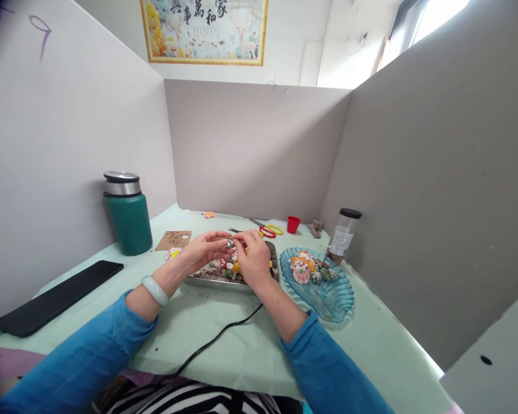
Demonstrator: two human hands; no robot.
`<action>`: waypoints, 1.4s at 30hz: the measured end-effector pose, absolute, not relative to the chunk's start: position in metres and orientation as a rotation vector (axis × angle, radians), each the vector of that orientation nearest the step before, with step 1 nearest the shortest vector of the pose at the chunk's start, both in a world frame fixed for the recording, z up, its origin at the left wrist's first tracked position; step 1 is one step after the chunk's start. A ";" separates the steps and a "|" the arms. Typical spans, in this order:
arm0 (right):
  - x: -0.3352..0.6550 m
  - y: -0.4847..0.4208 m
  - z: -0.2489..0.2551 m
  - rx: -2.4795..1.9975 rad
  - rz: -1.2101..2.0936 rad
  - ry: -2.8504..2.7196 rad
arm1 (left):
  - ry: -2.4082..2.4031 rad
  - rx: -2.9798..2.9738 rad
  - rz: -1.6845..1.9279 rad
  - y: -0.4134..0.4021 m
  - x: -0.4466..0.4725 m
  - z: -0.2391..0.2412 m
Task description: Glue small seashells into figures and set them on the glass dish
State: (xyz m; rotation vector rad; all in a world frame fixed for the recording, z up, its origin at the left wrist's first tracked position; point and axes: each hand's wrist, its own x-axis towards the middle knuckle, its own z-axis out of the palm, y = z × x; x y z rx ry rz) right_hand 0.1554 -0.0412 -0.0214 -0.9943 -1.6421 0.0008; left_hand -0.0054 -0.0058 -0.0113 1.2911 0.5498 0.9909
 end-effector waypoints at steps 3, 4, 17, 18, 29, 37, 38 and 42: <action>0.155 -0.043 -0.023 -1.004 -0.144 -1.704 | 0.544 1.269 0.995 -0.004 -0.005 -0.012; 0.155 -0.043 -0.023 -1.015 -0.185 -1.723 | 0.548 1.258 1.000 -0.003 -0.005 -0.012; 0.157 -0.039 -0.027 -1.088 -0.137 -1.754 | 0.669 1.437 1.124 -0.005 -0.001 -0.013; 0.157 -0.039 -0.027 -1.089 -0.109 -1.741 | 0.671 1.460 1.133 -0.005 -0.001 -0.013; 0.155 -0.039 -0.027 -1.040 -0.078 -1.729 | 0.651 1.561 1.180 -0.005 0.002 -0.014; 0.156 -0.037 -0.028 -1.007 -0.077 -1.689 | 0.618 1.639 1.156 -0.004 0.003 -0.017; 0.156 -0.037 -0.028 -0.999 -0.073 -1.684 | 0.626 1.647 1.163 -0.004 0.003 -0.017; 0.157 -0.033 -0.030 -1.000 -0.013 -1.653 | 0.677 1.699 1.170 -0.001 0.004 -0.019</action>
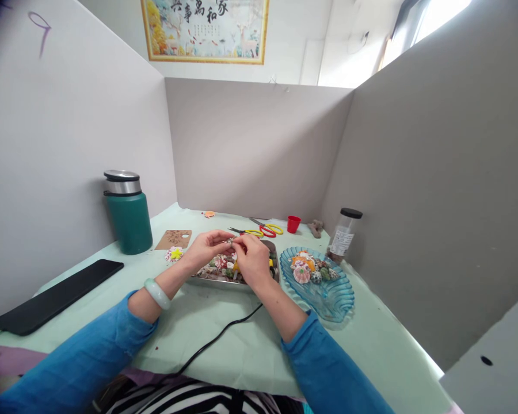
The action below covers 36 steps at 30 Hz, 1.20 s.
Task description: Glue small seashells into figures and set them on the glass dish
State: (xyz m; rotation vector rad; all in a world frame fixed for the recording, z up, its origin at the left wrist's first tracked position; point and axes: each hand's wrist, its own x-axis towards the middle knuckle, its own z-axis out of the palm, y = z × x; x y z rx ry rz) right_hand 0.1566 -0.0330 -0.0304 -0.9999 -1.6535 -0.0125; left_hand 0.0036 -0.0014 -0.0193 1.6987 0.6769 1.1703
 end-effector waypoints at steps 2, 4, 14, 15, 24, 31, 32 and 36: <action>0.157 -0.031 -0.032 -1.015 0.036 -1.636 | 0.696 1.709 1.171 0.000 0.004 -0.020; 0.157 -0.029 -0.033 -1.023 0.079 -1.620 | 0.709 1.710 1.177 0.000 0.004 -0.021; 0.158 -0.027 -0.032 -1.043 0.093 -1.618 | 0.757 1.705 1.216 -0.006 0.008 -0.021; 0.158 -0.028 -0.031 -1.038 0.078 -1.625 | 0.730 1.657 1.207 -0.007 0.008 -0.020; 0.155 -0.034 -0.030 -1.003 -0.020 -1.672 | 0.612 1.427 1.170 -0.001 0.003 -0.023; 0.155 -0.033 -0.032 -1.002 -0.079 -1.721 | 0.644 1.451 1.196 -0.004 0.007 -0.023; 0.155 -0.033 -0.033 -1.005 -0.084 -1.732 | 0.660 1.449 1.208 -0.005 0.007 -0.022; 0.154 -0.033 -0.034 -1.017 -0.096 -1.748 | 0.708 1.424 1.248 -0.008 0.010 -0.022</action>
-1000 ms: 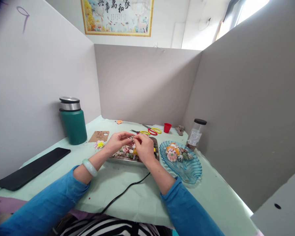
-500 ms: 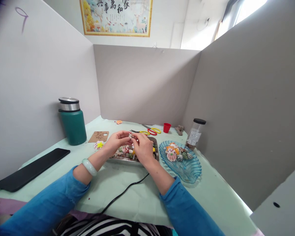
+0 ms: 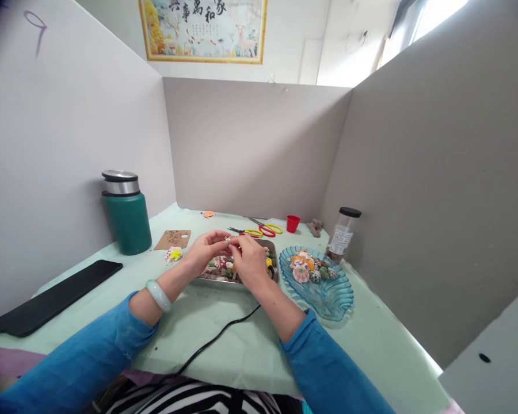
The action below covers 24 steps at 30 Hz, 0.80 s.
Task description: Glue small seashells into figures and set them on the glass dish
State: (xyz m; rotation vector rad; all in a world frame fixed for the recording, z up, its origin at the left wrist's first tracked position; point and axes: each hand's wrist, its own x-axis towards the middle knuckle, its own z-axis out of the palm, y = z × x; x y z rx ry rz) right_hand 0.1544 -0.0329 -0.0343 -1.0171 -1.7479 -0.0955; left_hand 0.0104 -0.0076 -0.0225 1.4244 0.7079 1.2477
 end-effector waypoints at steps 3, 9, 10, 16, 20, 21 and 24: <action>0.154 -0.034 -0.034 -1.034 -0.113 -1.742 | 0.723 1.382 1.268 -0.008 0.013 -0.024; 0.153 -0.039 -0.031 -1.151 -0.174 -1.690 | 0.707 1.384 1.353 -0.014 0.017 -0.020; 0.153 -0.040 -0.031 -1.157 -0.181 -1.685 | 0.698 1.385 1.365 -0.015 0.018 -0.019; 0.153 -0.039 -0.032 -1.143 -0.205 -1.693 | 0.659 1.392 1.375 -0.016 0.017 -0.019; 0.153 -0.039 -0.033 -1.131 -0.222 -1.714 | 0.684 1.409 1.374 -0.013 0.016 -0.020; 0.152 -0.040 -0.033 -1.127 -0.229 -1.716 | 0.691 1.414 1.372 -0.013 0.016 -0.020; 0.152 -0.040 -0.032 -1.125 -0.262 -1.720 | 0.695 1.423 1.362 -0.012 0.015 -0.022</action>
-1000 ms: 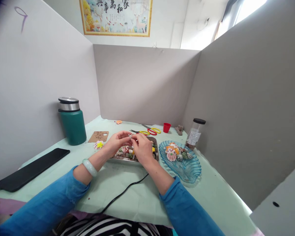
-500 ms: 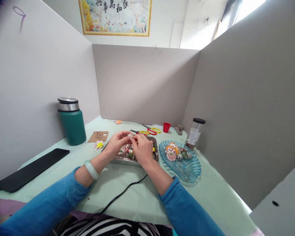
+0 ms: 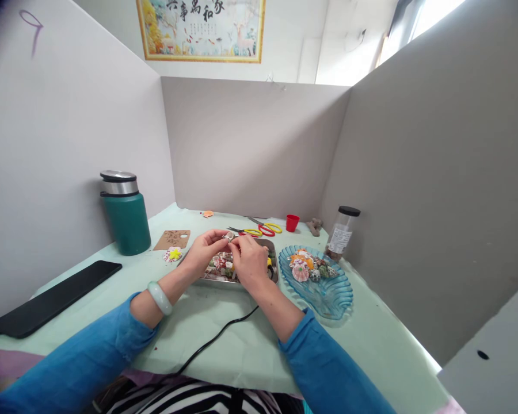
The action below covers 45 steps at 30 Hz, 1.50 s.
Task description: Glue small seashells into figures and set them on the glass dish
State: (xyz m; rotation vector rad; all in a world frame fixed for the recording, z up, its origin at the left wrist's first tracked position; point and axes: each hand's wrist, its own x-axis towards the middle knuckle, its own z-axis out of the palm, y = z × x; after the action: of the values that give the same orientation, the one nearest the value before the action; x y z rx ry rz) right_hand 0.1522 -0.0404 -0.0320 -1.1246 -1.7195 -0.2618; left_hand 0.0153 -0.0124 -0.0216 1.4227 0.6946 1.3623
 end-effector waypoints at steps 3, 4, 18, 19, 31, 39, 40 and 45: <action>0.152 -0.041 -0.032 -1.131 -0.301 -1.738 | 0.689 1.429 1.365 -0.011 0.015 -0.023; 0.152 -0.041 -0.032 -1.133 -0.312 -1.745 | 0.688 1.440 1.368 -0.011 0.015 -0.023; 0.154 -0.039 -0.031 -1.149 -0.203 -1.690 | 0.745 1.445 1.360 -0.015 0.016 -0.017; 0.154 -0.038 -0.030 -1.148 -0.168 -1.669 | 0.735 1.434 1.350 -0.015 0.016 -0.017; 0.155 -0.034 -0.026 -1.088 0.171 -1.532 | 0.679 1.369 1.326 -0.009 0.011 -0.020; 0.155 -0.035 -0.026 -1.065 0.231 -1.541 | 0.669 1.422 1.312 -0.007 0.009 -0.021; 0.155 -0.036 -0.026 -1.067 0.208 -1.545 | 0.669 1.425 1.309 -0.007 0.009 -0.021; 0.154 -0.038 -0.025 -1.032 0.048 -1.554 | 0.665 1.456 1.280 -0.009 0.009 -0.018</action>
State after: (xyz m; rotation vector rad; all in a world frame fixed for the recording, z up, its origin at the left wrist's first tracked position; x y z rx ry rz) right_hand 0.1540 -0.0380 -0.0249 -1.0323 -1.5545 0.0485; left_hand 0.0088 -0.0094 -0.0183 1.4564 0.6653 1.2799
